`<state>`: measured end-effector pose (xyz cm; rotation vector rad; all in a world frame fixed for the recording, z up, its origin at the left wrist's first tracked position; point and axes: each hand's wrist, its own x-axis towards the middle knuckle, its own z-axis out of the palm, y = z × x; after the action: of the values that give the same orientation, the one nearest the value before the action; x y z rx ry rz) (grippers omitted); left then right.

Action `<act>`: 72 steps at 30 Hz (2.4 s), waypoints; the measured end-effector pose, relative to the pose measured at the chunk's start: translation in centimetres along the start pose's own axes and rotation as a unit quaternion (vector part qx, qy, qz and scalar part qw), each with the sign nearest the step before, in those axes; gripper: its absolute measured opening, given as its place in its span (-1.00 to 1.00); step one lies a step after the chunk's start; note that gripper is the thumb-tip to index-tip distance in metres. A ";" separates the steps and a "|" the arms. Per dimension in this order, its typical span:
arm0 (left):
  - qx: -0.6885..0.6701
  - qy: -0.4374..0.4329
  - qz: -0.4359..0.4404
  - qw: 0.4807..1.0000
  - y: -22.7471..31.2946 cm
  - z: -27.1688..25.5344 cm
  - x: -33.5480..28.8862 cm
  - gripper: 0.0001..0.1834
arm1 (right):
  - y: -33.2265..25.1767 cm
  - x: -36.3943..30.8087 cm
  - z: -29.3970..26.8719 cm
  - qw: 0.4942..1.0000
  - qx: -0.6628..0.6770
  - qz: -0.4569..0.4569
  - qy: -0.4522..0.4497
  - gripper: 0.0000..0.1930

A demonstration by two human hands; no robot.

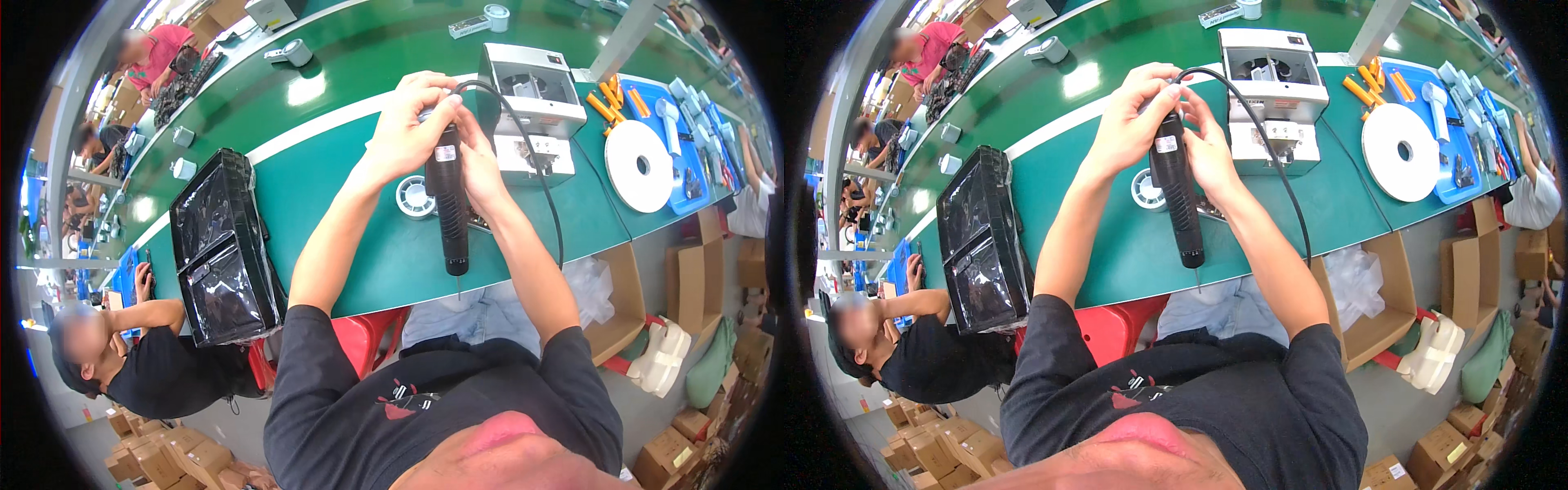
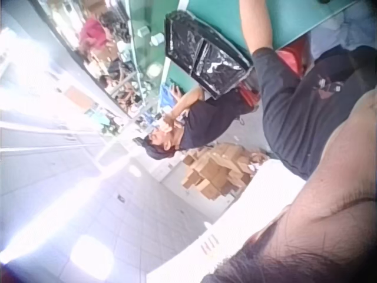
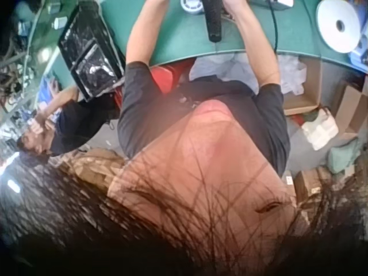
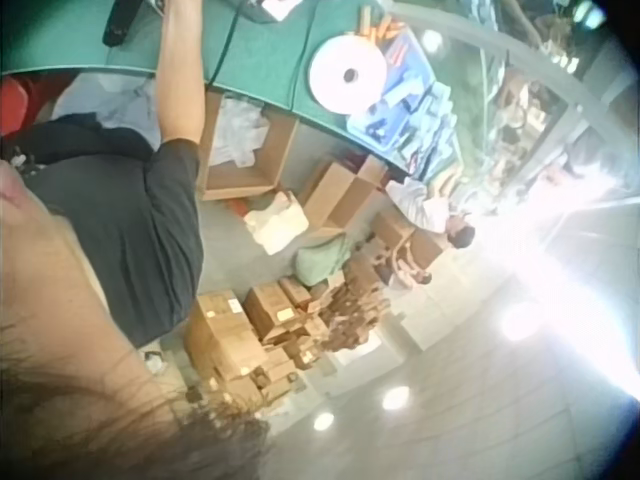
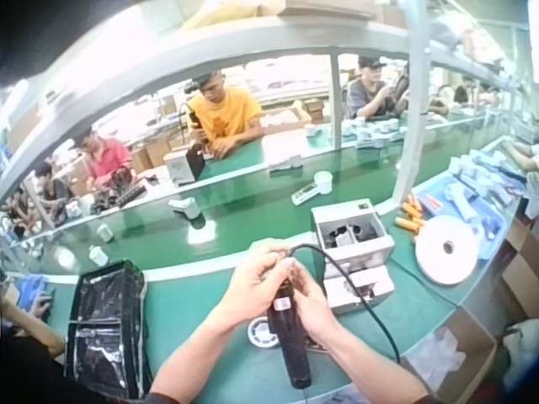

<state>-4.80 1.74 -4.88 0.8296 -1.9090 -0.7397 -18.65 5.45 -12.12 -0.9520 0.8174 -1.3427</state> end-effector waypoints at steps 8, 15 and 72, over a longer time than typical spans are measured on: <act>-0.178 -0.069 -0.070 0.979 -0.1 -2.1 0.9 -0.67 | 1.4 0.3 0.6 0.961 -0.257 -0.087 0.050 -0.62; -0.189 0.021 -0.076 0.979 0.9 -1.9 0.7 -0.64 | -0.4 -0.9 1.3 0.933 -0.321 -0.137 0.087 -0.65; 0.082 0.106 0.160 0.978 8.7 0.7 -4.2 -0.50 | -0.6 -1.0 -0.3 0.963 -0.123 -0.221 0.094 -0.53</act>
<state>-5.98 10.36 -0.61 0.6479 -1.8656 -0.2887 -19.24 6.46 -11.75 -1.2689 0.9689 -1.7651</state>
